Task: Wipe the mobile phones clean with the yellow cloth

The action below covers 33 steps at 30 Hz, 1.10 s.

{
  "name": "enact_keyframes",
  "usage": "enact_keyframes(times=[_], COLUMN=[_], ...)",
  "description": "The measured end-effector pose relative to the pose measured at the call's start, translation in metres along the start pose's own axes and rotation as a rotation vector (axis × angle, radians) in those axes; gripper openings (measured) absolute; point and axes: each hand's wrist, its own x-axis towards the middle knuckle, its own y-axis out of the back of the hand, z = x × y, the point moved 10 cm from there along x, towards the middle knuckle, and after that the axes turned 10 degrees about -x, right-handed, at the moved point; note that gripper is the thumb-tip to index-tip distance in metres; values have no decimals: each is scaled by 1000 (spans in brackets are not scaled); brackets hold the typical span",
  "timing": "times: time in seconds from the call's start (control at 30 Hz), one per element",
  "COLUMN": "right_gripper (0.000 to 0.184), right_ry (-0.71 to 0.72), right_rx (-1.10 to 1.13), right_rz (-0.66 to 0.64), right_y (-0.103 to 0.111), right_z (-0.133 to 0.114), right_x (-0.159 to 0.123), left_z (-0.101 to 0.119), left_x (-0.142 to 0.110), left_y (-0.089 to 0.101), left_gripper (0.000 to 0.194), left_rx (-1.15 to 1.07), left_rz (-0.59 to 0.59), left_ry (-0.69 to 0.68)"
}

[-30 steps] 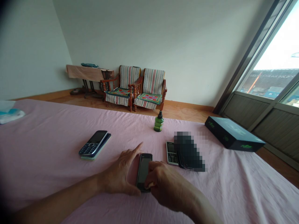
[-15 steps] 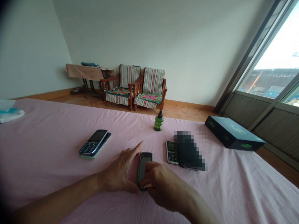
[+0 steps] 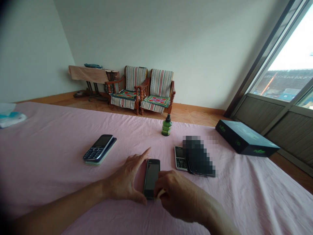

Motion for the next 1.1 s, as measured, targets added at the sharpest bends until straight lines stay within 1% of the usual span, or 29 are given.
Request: enact_keyframes(times=[0.1, 0.17, 0.27, 0.37, 0.47, 0.63, 0.8, 0.87, 0.97, 1.1], right_gripper=[34, 33, 34, 31, 30, 35, 28, 29, 35, 34], right_ry=[-32, -22, 14, 28, 20, -22, 51, 47, 31, 12], right_rx=[-6, 3, 55, 81, 59, 53, 118, 125, 137, 109], right_rz=[-2, -15, -16, 14, 25, -5, 78, 74, 32, 24], right_y=[-2, -5, -10, -13, -11, -8, -9, -10, -12, -11], right_z=[4, 4, -1, -7, -6, 2, -15, -15, -11, -5], right_x=[0, 0, 3, 6, 5, 3, 9, 10, 8, 6], left_z=[3, 4, 4, 5, 6, 5, 7, 5, 2, 6], left_x=[0, 0, 1, 1, 1, 0, 1, 2, 3, 3], left_y=[-1, -2, -2, -3, -3, -2, -2, -2, -4, -2], left_gripper=[137, 136, 132, 132, 131, 132, 132, 129, 117, 103], left_rx=[15, 25, 27, 28, 38, 53, 59, 72, 90, 81], left_rz=[-18, -28, -22, -19, -17, -26, -18, -18, -48, -43], left_ry=[-20, -24, -20, -30, -33, 5, -22, -11, 13, -15])
